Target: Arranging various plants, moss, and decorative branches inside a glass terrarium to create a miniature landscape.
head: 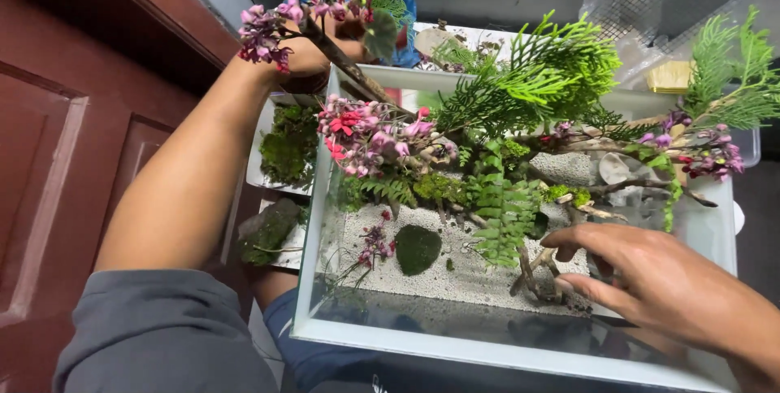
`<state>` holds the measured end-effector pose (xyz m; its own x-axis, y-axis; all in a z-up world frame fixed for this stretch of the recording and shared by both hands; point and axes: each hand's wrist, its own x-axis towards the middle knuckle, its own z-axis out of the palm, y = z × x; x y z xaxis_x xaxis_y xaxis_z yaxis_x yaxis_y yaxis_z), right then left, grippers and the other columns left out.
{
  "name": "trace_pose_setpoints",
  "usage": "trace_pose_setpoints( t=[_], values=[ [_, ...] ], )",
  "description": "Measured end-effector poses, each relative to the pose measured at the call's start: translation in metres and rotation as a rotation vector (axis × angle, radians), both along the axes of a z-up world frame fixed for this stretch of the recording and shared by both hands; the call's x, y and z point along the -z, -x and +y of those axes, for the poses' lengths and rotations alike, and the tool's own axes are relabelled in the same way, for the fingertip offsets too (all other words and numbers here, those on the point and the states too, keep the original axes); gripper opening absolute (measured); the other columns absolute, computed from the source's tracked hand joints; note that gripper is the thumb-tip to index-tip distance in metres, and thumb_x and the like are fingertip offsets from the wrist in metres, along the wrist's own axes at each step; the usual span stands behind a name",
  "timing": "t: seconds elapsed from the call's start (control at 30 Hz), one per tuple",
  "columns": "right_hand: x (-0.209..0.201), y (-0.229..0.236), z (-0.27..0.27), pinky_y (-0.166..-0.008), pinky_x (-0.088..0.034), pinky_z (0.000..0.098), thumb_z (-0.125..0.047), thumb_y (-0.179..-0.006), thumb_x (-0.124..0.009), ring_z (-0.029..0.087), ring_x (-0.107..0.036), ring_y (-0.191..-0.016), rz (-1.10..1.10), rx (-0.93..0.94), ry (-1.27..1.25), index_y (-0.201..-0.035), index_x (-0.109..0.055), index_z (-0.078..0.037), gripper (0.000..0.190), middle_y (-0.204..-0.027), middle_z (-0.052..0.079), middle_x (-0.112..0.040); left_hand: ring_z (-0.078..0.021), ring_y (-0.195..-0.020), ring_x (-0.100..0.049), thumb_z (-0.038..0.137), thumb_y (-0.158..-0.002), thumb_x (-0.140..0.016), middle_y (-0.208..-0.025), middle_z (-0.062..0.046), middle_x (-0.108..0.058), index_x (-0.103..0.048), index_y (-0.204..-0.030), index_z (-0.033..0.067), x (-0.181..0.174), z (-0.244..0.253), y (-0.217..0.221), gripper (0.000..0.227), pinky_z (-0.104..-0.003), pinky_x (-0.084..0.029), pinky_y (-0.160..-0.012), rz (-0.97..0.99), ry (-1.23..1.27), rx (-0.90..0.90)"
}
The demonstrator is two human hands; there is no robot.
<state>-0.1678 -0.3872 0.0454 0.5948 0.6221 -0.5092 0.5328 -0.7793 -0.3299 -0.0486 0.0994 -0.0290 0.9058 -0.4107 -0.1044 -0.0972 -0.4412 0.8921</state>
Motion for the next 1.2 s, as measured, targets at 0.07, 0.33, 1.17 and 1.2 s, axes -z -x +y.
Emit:
trace_pose_setpoints(
  t=[0.07,0.33,1.17,1.2],
  values=[
    [0.0,0.0,-0.001,-0.085,-0.061,0.0374,-0.055,-0.087,-0.066,0.015,-0.079,-0.105,-0.021,-0.015,-0.028,-0.128,-0.065,-0.035,0.046,-0.123,-0.012,-0.078,-0.017,-0.086,-0.07,0.006,-0.1,-0.064,-0.1,-0.008,-0.071,-0.064,-0.113,0.0062,-0.032,-0.007,0.016,0.013,-0.03,-0.064,-0.08,0.006,0.037,-0.076],
    [-0.008,0.001,0.004,-0.083,-0.062,0.0359,-0.057,-0.086,-0.066,0.014,-0.082,-0.095,0.018,0.015,0.056,-0.133,-0.061,-0.041,0.05,-0.126,-0.016,-0.077,-0.0206,-0.086,-0.077,0.001,-0.103,-0.058,-0.098,-0.015,-0.074,-0.068,-0.119,0.0042,-0.094,-0.015,0.045,0.019,-0.035,-0.071,-0.076,0.087,0.37,-0.321],
    [-0.054,0.021,0.032,-0.08,-0.061,0.0218,-0.055,-0.091,-0.061,0.007,-0.086,-0.045,0.082,0.145,0.234,-0.13,-0.063,-0.047,0.039,-0.082,-0.008,-0.083,-0.0112,-0.095,-0.075,0.018,-0.11,-0.06,-0.112,-0.006,-0.075,-0.068,-0.114,0.0085,-0.175,0.031,0.114,0.013,-0.021,-0.063,-0.087,-0.298,0.105,-0.418],
    [-0.054,0.022,0.032,-0.08,-0.061,0.022,-0.054,-0.091,-0.061,0.008,-0.086,-0.044,0.079,0.148,0.224,-0.129,-0.064,-0.046,0.039,-0.083,-0.008,-0.083,-0.0106,-0.094,-0.075,0.013,-0.108,-0.061,-0.11,-0.004,-0.075,-0.068,-0.112,0.0092,-0.179,0.033,0.117,0.009,-0.02,-0.064,-0.087,-0.284,0.104,-0.465]
  ],
)
